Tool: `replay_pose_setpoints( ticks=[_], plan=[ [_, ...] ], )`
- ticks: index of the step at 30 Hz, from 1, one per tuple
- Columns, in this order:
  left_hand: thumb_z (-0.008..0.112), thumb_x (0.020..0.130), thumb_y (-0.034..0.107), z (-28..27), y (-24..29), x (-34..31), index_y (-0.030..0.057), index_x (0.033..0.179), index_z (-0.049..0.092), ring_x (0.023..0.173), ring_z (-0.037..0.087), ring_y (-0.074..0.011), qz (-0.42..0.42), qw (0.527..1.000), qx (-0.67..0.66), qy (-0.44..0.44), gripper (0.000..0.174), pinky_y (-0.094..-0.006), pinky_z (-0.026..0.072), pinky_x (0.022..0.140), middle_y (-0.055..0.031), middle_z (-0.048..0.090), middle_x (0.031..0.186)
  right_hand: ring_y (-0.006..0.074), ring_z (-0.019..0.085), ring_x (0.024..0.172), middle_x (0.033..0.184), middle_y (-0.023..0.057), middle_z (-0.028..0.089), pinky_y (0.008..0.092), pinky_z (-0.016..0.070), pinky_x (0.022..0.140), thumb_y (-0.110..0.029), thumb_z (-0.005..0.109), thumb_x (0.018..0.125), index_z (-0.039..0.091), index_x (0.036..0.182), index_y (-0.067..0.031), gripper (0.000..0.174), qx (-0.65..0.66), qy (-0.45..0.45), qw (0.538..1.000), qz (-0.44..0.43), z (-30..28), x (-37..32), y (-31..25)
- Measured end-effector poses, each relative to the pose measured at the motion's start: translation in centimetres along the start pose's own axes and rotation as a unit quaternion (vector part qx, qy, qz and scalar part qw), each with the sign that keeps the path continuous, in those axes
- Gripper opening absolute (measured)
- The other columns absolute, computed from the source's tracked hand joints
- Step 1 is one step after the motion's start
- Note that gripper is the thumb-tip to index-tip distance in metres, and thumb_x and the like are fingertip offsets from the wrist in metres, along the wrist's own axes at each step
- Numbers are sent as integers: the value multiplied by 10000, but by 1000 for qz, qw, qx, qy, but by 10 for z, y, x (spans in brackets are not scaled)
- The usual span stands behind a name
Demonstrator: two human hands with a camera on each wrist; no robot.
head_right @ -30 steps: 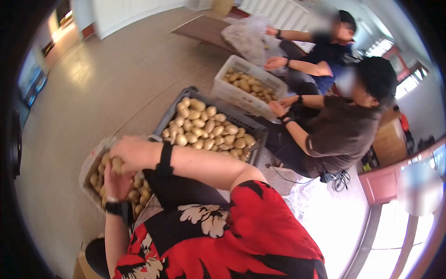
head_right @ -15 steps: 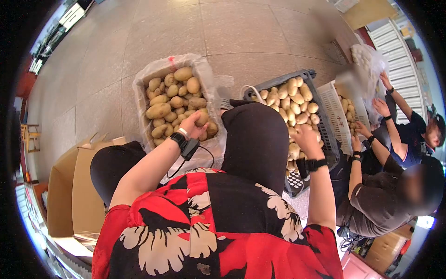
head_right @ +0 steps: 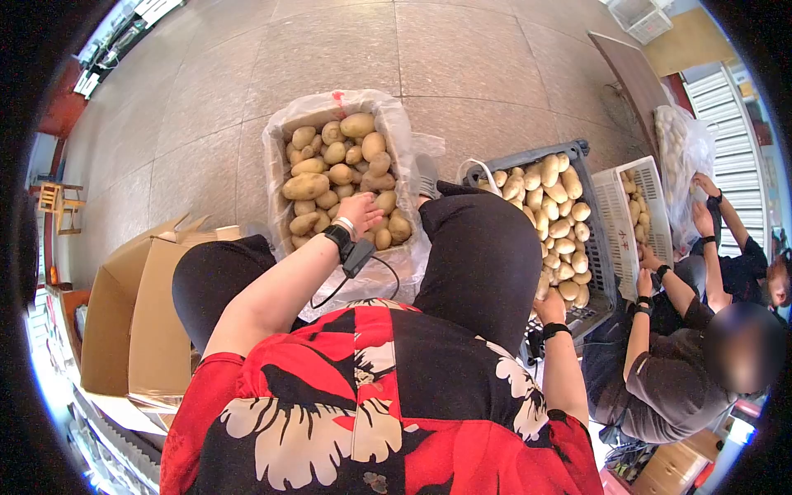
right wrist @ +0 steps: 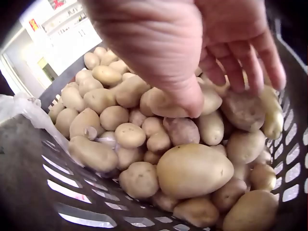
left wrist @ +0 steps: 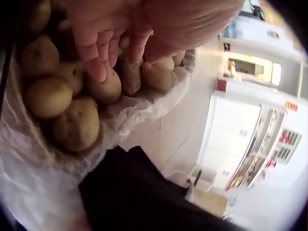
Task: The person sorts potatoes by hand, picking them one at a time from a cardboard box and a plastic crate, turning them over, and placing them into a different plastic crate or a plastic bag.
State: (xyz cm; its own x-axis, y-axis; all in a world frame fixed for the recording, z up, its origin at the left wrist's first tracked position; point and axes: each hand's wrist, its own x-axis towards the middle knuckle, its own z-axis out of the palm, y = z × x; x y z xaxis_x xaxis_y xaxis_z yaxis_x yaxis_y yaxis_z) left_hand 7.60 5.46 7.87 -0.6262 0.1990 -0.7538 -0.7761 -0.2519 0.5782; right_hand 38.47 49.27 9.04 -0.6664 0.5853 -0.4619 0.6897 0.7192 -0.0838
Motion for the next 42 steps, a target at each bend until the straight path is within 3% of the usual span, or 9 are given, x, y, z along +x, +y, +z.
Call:
replay_pose_setpoints(
  ticks=[3,6,10,20,26,29,31,36,42],
  plan=[
    [516,866,178,-11,-11,-1,56,1196,551,801,633,-341,103,971,213,37,353,-410,518,727,-153,618,1065,382,595,973,999,245,626,438,472,829,-291,706,686,559,1074,-15,499,-21,-10,993,115,-6,-5,-13],
    [578,778,195,-23,-20,-12,51,1162,572,980,563,-358,370,680,631,53,410,-409,447,890,-168,599,1087,386,574,1007,1058,263,587,442,463,846,-366,682,720,547,1081,-23,515,16,34,994,101,-13,-10,-29],
    [549,795,196,-18,-25,-39,61,1154,571,1102,506,-331,361,578,730,-43,383,-417,416,935,-175,544,1187,397,549,1017,1080,272,539,451,452,855,-389,661,747,527,1095,-14,529,-20,67,997,13,1,3,-30],
    [549,789,196,-16,-43,-41,69,1249,481,1078,526,-348,287,637,711,-88,482,-418,429,922,-192,554,1148,389,562,1050,1093,251,596,442,446,882,-417,672,750,482,1158,-24,598,71,41,994,78,-2,13,-46],
    [554,792,196,-4,-20,-54,65,1182,545,1021,547,-357,254,652,712,-64,412,-414,431,916,-208,584,1048,284,665,655,909,217,644,377,528,528,-411,652,762,484,1157,7,600,113,11,993,45,-15,8,-46],
    [550,799,192,9,-7,-57,58,1163,568,992,563,-371,305,678,667,-52,388,-419,440,902,-206,604,1032,221,619,480,789,161,640,298,465,365,-395,627,783,502,1116,22,547,310,53,946,73,-42,5,-56],
    [561,823,212,20,-6,-39,57,1183,562,956,606,-324,325,686,649,-54,392,-388,471,860,-186,627,1025,154,542,404,714,67,608,252,408,334,-384,609,814,571,1022,-35,408,586,-38,805,86,-82,1,-74],
    [563,893,264,75,39,-80,45,1228,523,934,624,-203,179,924,236,-244,402,-328,505,810,-122,637,1072,97,605,672,833,30,631,188,453,504,-365,560,860,574,1059,-35,385,626,-143,750,-158,-223,-57,-180],
    [431,928,477,120,92,-141,63,1391,295,1201,468,-311,70,897,-49,-434,636,-456,427,956,-213,424,1335,95,578,596,755,21,615,213,471,505,-318,584,863,603,1018,-15,341,548,-265,760,-229,-253,-86,-302]
  ],
)
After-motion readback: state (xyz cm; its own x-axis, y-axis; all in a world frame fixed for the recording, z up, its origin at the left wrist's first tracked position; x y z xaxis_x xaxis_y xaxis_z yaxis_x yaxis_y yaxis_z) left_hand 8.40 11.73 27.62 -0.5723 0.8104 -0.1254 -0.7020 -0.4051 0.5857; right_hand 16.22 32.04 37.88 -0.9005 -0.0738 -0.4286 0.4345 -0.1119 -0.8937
